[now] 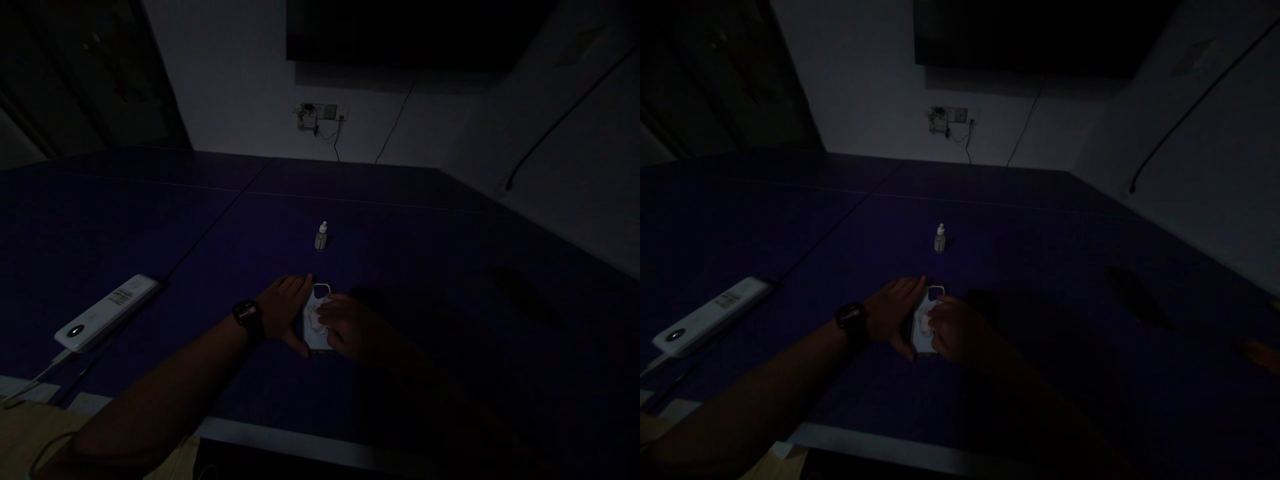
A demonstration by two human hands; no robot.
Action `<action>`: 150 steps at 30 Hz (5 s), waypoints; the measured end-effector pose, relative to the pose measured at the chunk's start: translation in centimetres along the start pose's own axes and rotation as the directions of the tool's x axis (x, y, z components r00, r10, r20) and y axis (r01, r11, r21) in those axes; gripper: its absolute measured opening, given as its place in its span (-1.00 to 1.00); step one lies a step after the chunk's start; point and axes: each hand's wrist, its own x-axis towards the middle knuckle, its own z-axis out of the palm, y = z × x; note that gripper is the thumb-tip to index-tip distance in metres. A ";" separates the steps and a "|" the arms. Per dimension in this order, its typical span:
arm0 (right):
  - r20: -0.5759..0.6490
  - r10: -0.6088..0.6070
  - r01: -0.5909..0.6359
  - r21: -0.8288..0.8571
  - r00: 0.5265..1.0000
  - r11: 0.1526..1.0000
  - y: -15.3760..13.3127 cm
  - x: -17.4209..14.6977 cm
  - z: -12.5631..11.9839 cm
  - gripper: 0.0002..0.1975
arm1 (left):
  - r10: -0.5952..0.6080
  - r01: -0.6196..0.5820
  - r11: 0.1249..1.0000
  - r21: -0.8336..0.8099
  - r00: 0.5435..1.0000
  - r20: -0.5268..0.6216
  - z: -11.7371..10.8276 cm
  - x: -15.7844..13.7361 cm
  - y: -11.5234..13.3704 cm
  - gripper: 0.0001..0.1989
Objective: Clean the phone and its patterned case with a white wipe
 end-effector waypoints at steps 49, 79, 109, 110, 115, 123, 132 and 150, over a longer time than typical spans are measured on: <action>0.037 0.082 -0.081 -0.016 0.996 0.997 0.2 -0.1 0.1 -0.79 | 0.001 0.000 1.000 -0.023 1.000 0.011 -0.3 0.0 0.1 0.45; 0.039 0.115 -0.112 -0.056 0.993 0.992 -0.1 0.2 0.2 -0.79 | 0.003 -0.003 1.000 -0.020 1.000 -0.005 0.0 -0.1 -0.2 0.43; 0.079 0.039 -0.039 -0.012 0.996 0.999 -0.1 0.7 1.0 -0.58 | -0.036 0.037 0.999 -0.038 0.999 0.033 -0.4 -0.1 -0.1 0.48; 0.082 0.029 -0.029 0.005 0.996 1.000 -0.1 0.8 0.9 -0.58 | -0.034 0.036 0.999 -0.039 0.999 0.030 -0.4 -0.1 -0.1 0.47; 0.053 0.102 -0.101 -0.017 0.993 0.995 -0.2 0.9 0.5 -0.59 | -0.014 0.014 0.999 -0.047 1.000 0.007 -0.1 -0.2 -0.3 0.44; 0.079 0.085 -0.090 0.067 0.993 0.994 -0.4 0.9 0.0 -0.63 | -0.007 0.006 0.999 -0.051 1.000 -0.017 -0.1 -0.2 -0.2 0.45; 0.103 0.098 -0.102 0.039 0.990 0.994 -0.5 0.7 -0.5 -0.69 | -0.021 0.020 0.998 -0.053 1.000 -0.003 -0.1 -0.1 -0.2 0.44; 0.067 0.116 -0.111 -0.081 0.991 0.991 0.4 -0.2 -0.3 -0.70 | -0.028 0.030 0.998 -0.058 0.999 0.023 -0.3 -0.1 -0.1 0.44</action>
